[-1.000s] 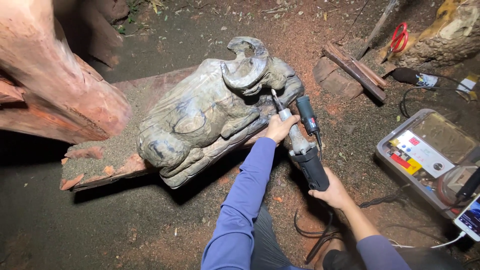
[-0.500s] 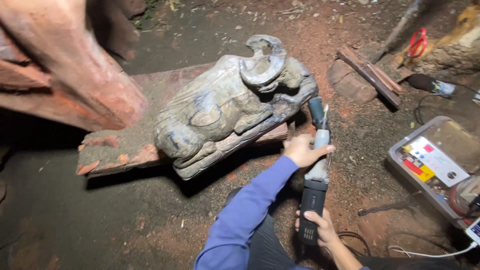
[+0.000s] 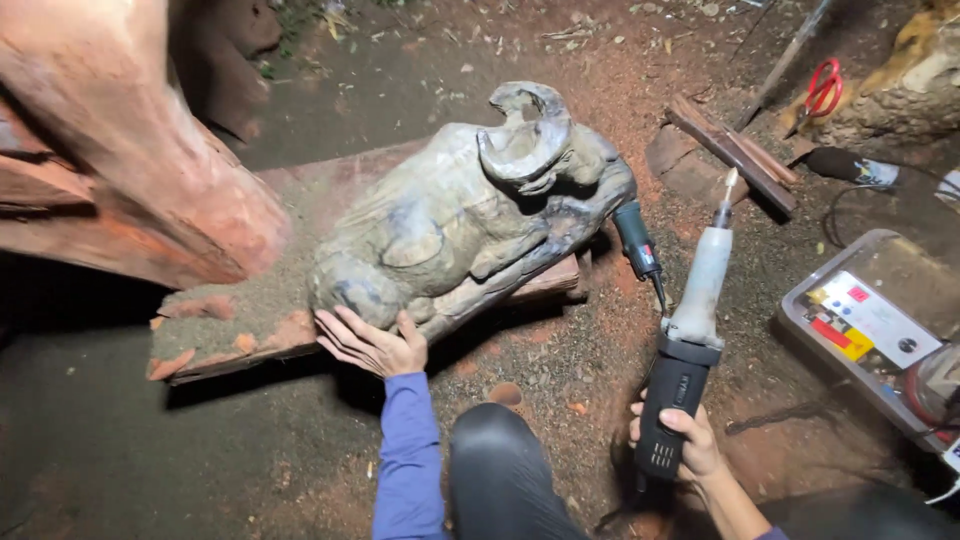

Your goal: Using a power rotary tool to carve and refine details on a wooden water buffalo sculpture

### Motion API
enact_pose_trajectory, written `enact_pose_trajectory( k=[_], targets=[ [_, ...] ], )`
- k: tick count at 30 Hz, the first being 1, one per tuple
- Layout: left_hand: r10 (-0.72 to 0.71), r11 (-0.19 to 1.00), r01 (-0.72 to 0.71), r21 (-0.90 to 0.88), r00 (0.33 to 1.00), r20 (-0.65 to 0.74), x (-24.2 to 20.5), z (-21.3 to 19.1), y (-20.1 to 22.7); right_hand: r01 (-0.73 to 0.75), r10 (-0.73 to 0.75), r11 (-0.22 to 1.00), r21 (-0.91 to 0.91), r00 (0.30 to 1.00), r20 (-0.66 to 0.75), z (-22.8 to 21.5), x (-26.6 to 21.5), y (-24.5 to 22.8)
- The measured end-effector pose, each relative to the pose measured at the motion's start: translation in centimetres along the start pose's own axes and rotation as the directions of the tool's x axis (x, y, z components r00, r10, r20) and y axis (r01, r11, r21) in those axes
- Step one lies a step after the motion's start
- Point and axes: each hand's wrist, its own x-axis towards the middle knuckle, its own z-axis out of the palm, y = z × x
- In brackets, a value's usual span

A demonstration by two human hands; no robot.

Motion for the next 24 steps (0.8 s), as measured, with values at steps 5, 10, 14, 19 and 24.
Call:
enact_pose_trajectory(
  k=[5,10,14,19,24],
  targets=[
    [0.044,0.997,-0.040,-0.064,0.998,0.055,2.8,4.6,-4.2,0.078,-0.078,0.997,0.029,0.997,-0.008,-0.2,-1.2,-1.2],
    [0.092,0.995,-0.097,0.035,0.988,0.124,6.9,9.9,-8.9,0.095,-0.099,0.994,-0.048,0.991,-0.094,-2.8,-2.0,-1.2],
    [0.040,0.998,-0.050,0.036,0.969,0.245,7.8,12.6,-11.1,0.093,-0.110,0.990,-0.104,0.979,-0.171,-3.2,-1.9,-0.5],
    [-0.146,0.989,0.128,0.080,0.941,0.305,6.2,11.6,-8.1,0.119,-0.131,0.989,-0.091,0.980,-0.147,-2.8,-0.7,-0.3],
    [0.190,0.951,-0.148,-0.273,0.973,0.132,9.1,5.3,10.3,0.180,-0.178,0.983,0.030,0.982,-0.063,-1.8,0.3,0.0]
  ],
)
